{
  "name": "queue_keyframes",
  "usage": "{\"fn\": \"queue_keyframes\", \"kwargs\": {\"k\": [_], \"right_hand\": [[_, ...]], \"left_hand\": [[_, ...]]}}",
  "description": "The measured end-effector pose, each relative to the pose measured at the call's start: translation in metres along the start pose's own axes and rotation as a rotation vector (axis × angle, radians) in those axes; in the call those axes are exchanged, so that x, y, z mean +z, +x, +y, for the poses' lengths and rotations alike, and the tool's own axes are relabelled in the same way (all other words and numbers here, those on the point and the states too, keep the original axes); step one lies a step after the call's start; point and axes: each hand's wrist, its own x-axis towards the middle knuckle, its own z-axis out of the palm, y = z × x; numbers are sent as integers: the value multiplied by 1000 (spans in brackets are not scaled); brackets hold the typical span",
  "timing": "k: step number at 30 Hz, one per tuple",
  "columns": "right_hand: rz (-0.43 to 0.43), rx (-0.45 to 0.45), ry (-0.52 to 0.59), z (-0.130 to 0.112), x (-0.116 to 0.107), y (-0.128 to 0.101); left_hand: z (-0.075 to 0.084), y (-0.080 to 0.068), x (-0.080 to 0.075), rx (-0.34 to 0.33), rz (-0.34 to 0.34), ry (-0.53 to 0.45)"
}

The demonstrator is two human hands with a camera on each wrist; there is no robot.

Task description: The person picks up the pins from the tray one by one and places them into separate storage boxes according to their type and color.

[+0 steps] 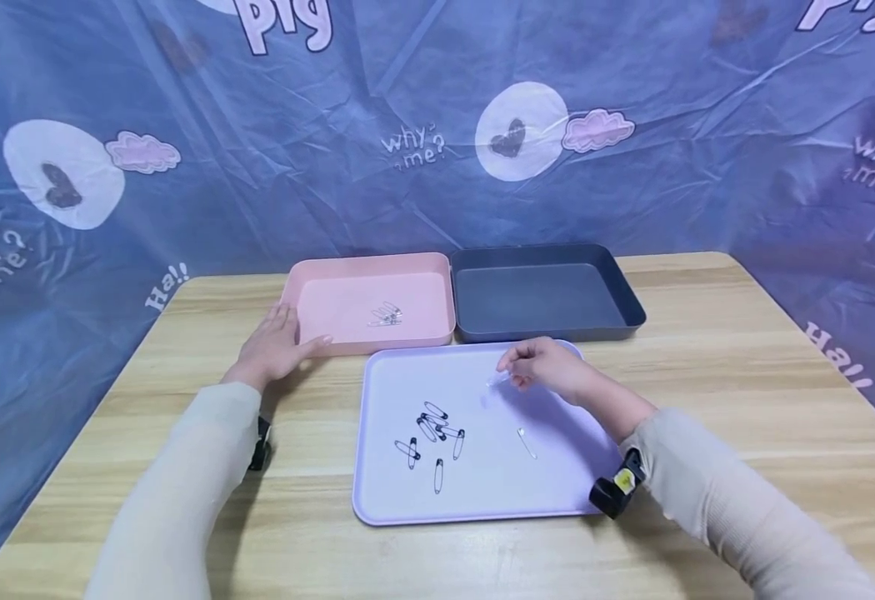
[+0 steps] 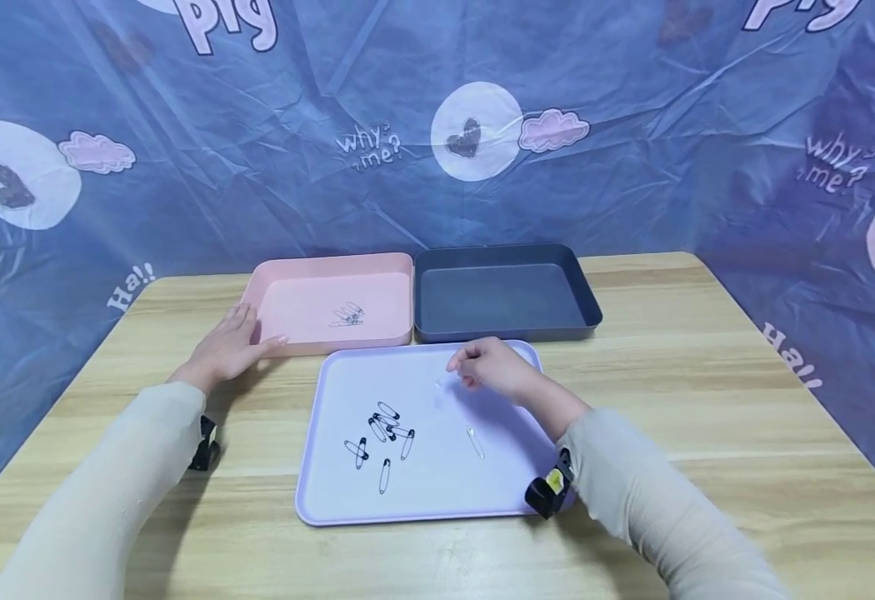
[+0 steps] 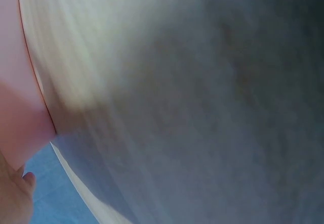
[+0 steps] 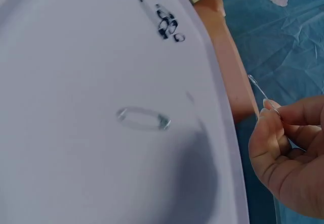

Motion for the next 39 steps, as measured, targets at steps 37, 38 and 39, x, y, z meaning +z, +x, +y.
{"fn": "queue_keyframes", "kwargs": {"k": [37, 38, 39], "right_hand": [[375, 14, 525, -49, 55, 133], [377, 17, 523, -50, 57, 136], [379, 21, 521, -50, 59, 139]], "left_hand": [[3, -4, -4, -19, 6, 3], [3, -4, -4, -19, 5, 5], [3, -4, -3, -20, 6, 5]]}}
